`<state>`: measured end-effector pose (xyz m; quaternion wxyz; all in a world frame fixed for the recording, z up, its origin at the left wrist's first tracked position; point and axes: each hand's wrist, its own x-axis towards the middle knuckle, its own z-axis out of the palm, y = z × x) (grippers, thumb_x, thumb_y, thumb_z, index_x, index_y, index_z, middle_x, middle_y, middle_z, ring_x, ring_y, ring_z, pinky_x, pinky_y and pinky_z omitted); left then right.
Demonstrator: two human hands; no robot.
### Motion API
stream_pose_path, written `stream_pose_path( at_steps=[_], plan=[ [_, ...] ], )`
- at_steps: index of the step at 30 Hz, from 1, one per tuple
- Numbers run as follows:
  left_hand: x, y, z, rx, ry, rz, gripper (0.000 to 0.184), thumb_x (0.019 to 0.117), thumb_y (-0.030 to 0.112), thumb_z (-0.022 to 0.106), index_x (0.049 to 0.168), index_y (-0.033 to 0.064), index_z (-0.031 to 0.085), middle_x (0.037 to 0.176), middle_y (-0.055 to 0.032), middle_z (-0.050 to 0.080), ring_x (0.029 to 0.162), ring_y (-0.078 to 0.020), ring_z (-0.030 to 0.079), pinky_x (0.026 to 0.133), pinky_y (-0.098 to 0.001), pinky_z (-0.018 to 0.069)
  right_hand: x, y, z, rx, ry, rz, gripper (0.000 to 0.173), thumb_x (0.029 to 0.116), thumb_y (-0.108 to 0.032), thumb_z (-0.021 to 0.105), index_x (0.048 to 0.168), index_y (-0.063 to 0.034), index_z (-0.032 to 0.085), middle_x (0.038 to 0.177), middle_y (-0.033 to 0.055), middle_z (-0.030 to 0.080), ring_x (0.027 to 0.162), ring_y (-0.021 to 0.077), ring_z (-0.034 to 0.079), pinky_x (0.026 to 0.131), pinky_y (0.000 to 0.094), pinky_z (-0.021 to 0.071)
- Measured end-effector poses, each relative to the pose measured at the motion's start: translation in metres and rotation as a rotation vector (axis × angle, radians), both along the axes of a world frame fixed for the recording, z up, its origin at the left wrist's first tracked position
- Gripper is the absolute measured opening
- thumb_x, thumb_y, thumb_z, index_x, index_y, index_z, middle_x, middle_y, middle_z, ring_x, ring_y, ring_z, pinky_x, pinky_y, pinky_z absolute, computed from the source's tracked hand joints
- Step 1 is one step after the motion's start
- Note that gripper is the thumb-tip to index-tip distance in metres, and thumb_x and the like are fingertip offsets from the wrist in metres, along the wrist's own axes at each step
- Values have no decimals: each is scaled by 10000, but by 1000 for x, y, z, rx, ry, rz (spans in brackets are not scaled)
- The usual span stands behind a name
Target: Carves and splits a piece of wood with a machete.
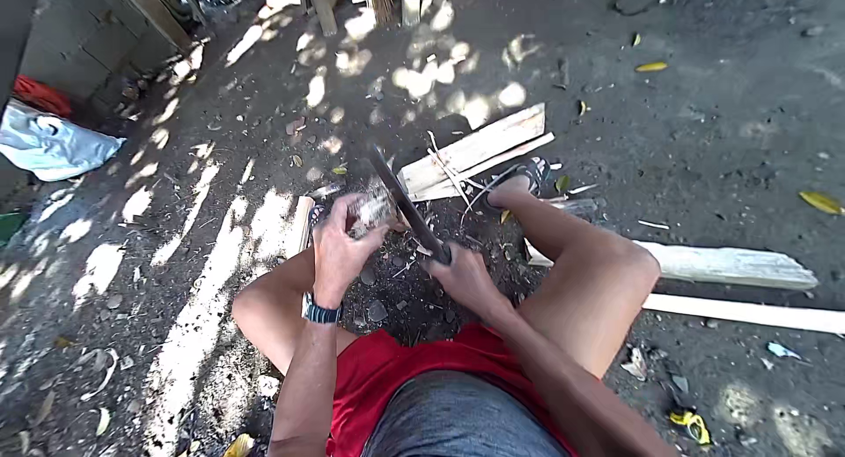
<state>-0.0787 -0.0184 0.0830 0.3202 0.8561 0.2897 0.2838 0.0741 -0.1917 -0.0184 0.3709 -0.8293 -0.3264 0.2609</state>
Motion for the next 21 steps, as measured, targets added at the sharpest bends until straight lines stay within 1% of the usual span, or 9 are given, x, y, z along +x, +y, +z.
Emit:
stream_pose_path(
  at_steps=[2,4,6,9,13,15,18,19,21],
  plan=[
    [-3,2,-3,-10,3,12,628,791,284,868,1358,205,610,978,-60,739,777,-170,717,691,-427,621,-10,-10,-6,-35,42,-8,497,927,-492,679,1049,-11,659,770,125,646,711,283,654,681,527,535],
    [-5,2,-5,-23,-3,-25,634,798,274,857,1370,189,595,1001,-61,739,796,-166,720,701,-421,624,-19,-17,13,69,-2,-24,464,914,-492,693,999,-37,658,694,74,611,623,221,621,602,462,526],
    [2,6,-2,-38,-52,-86,663,780,235,861,1379,192,581,1038,-52,741,832,-162,734,721,-408,642,-16,-11,51,292,-101,-53,418,891,-471,721,994,-69,674,648,12,590,554,136,578,529,373,502],
    [8,7,2,-54,-93,-139,650,789,202,855,1377,183,577,1059,-47,740,855,-157,736,745,-394,646,-15,-9,121,698,-202,-45,311,889,-349,772,1028,-89,671,694,-52,632,559,24,591,494,249,535],
    [9,7,3,23,-70,-104,600,822,275,814,1372,189,589,993,-53,720,772,-145,689,668,-375,592,-19,-21,184,1035,-383,11,254,910,-223,775,1038,-63,625,826,-27,665,673,27,641,577,227,577],
    [8,7,1,12,-85,-121,599,821,243,826,1365,175,585,980,-56,722,767,-145,698,668,-360,604,-20,-22,177,1026,-356,24,254,910,-217,776,1052,-80,616,827,-35,659,661,31,638,560,234,587],
    [6,4,0,-23,-88,-142,639,799,208,845,1377,168,577,1046,-63,730,852,-169,727,744,-405,638,-19,-7,115,676,-301,-21,316,885,-331,785,1037,-85,658,726,-24,643,596,53,607,522,281,534],
    [5,2,0,-27,-82,-134,653,787,212,852,1379,178,578,1043,-62,734,843,-175,729,732,-413,636,-17,0,94,561,-272,-20,339,882,-362,779,1053,-91,666,708,-7,643,593,80,610,527,320,525],
    [2,-1,-2,-47,-90,-121,667,765,199,858,1371,198,579,1024,-55,735,811,-179,727,697,-403,637,-18,6,75,481,-279,-9,375,884,-381,754,1101,-84,680,703,1,653,598,88,619,538,321,523]
  ],
)
